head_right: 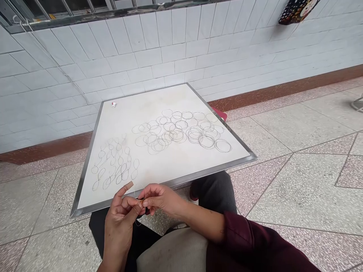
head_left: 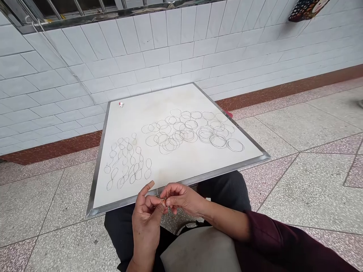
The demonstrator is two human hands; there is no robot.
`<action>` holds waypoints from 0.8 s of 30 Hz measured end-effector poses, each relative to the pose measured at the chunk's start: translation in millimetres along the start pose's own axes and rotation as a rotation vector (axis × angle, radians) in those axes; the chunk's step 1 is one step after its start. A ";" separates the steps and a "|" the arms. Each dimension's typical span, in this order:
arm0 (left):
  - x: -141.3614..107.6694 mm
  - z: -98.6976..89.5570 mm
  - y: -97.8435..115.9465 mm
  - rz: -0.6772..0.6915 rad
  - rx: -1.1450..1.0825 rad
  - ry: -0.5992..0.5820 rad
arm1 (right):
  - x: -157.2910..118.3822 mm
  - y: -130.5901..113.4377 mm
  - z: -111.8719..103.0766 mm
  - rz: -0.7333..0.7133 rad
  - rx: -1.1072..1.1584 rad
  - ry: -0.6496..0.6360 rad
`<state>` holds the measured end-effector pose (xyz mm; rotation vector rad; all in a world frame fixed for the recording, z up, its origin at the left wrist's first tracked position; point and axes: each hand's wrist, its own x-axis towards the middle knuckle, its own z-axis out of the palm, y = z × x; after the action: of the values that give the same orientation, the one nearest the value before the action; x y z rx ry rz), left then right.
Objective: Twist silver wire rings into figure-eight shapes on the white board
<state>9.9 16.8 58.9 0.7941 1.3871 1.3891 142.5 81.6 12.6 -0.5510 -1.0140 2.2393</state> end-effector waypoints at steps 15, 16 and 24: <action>4.6 -4.7 5.3 -0.291 0.007 -0.201 | 4.3 2.6 -24.7 -0.001 -0.050 -0.290; 4.9 -4.9 4.6 -0.288 0.009 -0.206 | 4.2 1.9 -24.3 0.009 -0.052 -0.286; 2.1 -2.6 4.6 -0.313 -0.024 -0.160 | 4.4 1.7 -22.5 0.054 0.001 -0.259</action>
<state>5.9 18.5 62.6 0.6262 1.3040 1.0752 151.8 95.4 -3.1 -0.2959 -1.1365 2.4032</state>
